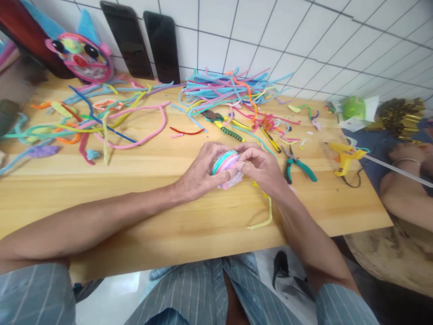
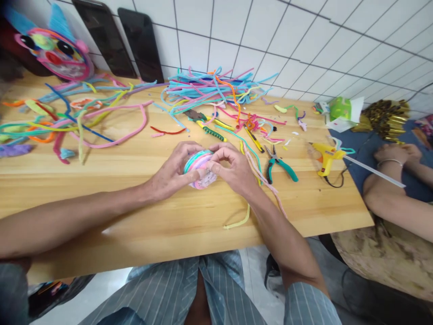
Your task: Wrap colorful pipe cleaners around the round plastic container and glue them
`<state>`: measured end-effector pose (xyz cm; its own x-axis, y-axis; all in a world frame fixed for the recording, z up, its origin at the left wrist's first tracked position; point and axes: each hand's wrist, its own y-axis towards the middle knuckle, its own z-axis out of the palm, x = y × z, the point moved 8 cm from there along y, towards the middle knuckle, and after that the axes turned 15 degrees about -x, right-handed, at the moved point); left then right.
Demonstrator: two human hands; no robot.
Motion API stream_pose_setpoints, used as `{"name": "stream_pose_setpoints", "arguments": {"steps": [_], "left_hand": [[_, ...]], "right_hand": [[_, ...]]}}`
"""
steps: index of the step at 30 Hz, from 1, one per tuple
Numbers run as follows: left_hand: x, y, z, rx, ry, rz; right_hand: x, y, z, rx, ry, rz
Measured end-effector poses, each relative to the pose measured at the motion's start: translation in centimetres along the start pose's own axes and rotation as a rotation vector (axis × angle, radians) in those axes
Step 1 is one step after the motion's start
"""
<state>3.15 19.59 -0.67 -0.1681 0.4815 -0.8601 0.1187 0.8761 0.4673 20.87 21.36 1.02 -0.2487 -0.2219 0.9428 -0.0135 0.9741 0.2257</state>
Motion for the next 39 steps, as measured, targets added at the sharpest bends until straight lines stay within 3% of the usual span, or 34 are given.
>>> {"name": "stream_pose_setpoints", "arguments": {"steps": [3,7,15,19,27,34,39], "left_hand": [[0.1,0.3,0.0,0.054,0.028,-0.089],[-0.3,0.7,0.2,0.121,0.084,-0.077],[0.2,0.3,0.0,0.014,0.026,-0.057],[-0.1,0.4,-0.3,-0.033,0.03,0.017],[0.0,0.2,-0.4,-0.045,0.066,0.088],[0.1,0.7,-0.4,0.024,0.057,0.069],[0.9,1.0,-0.1,0.082,0.011,-0.045]], "right_hand": [[0.2,0.0,0.1,0.006,0.0,-0.028],[-0.1,0.0,0.2,-0.007,0.042,0.002],[-1.6,0.1,0.2,-0.029,0.254,0.251],[-1.4,0.3,-0.5,-0.107,0.236,0.219],[-1.2,-0.4,0.7,-0.067,0.1,0.135],[-1.6,-0.3,1.0,-0.065,0.096,0.131],[-2.0,-0.3,0.8,-0.09,0.093,0.139]]}}
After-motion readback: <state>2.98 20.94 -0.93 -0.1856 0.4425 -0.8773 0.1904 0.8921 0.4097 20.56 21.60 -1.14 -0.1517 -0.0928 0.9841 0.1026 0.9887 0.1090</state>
